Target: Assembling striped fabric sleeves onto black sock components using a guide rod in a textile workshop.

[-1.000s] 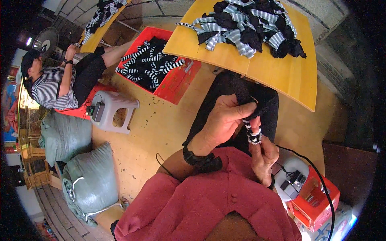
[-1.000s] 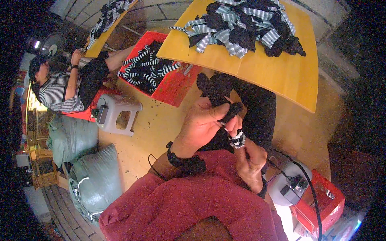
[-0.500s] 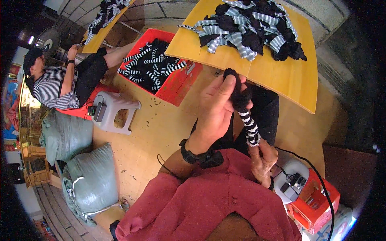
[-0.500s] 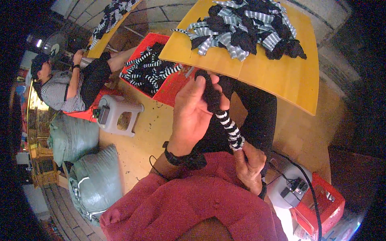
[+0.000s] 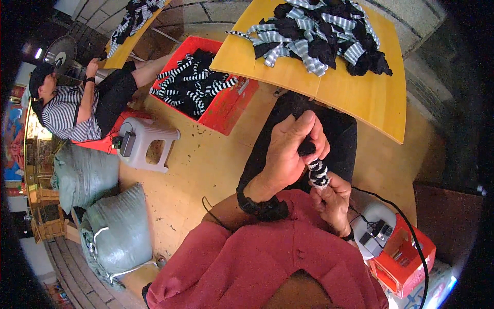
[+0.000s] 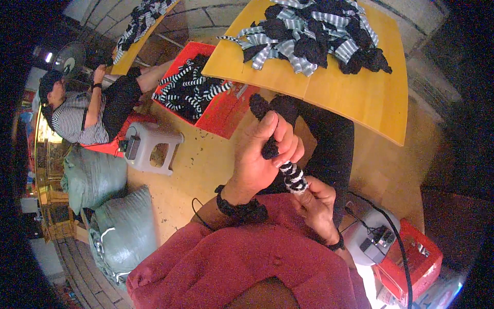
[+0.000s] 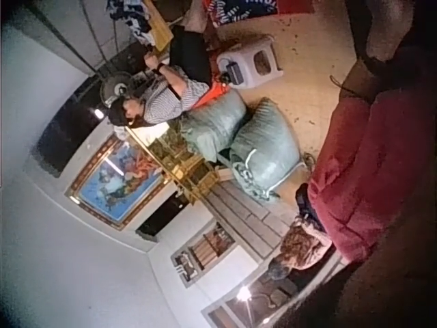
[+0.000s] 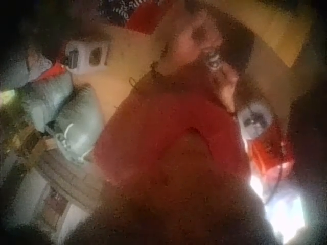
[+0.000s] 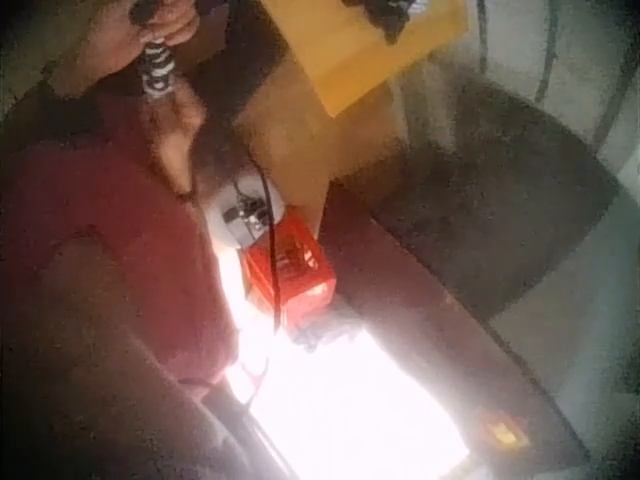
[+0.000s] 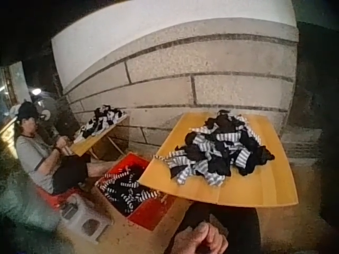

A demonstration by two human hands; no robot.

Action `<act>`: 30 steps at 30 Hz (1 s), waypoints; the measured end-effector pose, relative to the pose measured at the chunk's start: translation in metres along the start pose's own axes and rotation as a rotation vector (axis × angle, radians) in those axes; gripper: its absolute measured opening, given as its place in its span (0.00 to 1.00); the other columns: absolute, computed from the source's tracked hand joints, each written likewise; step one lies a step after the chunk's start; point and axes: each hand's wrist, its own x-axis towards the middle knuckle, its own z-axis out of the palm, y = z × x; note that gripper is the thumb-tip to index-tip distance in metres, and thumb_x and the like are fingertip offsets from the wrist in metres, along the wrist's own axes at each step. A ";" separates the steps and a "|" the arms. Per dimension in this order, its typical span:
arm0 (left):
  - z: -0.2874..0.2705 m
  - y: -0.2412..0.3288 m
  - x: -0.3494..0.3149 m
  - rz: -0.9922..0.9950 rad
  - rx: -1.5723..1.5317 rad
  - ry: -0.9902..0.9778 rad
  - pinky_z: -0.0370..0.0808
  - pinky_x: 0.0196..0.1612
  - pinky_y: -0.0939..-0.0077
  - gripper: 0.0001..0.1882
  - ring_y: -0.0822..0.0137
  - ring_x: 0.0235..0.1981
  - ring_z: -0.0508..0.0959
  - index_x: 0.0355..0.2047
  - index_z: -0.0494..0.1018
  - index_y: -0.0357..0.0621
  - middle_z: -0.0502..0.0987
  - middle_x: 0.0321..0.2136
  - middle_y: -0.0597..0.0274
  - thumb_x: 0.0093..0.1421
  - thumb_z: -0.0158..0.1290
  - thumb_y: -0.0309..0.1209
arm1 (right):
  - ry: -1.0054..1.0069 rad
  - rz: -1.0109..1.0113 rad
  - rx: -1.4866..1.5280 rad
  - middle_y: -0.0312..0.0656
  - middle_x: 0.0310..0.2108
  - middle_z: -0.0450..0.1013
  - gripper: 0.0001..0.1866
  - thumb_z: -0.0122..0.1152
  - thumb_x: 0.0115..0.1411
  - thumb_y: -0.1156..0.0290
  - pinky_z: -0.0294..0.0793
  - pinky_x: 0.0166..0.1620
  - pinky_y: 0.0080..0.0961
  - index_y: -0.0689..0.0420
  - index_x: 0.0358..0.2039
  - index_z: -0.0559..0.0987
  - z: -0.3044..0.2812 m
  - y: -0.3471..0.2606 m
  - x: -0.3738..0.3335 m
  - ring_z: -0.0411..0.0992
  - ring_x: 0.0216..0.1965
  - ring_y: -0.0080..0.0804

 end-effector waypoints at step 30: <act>-0.034 0.048 0.005 0.304 0.184 0.331 0.74 0.28 0.76 0.07 0.67 0.24 0.76 0.34 0.71 0.35 0.76 0.27 0.56 0.54 0.53 0.23 | 0.188 -0.229 0.153 0.35 0.17 0.64 0.10 0.56 0.55 0.67 0.48 0.12 0.14 0.60 0.32 0.70 -0.074 0.005 -0.028 0.52 0.09 0.16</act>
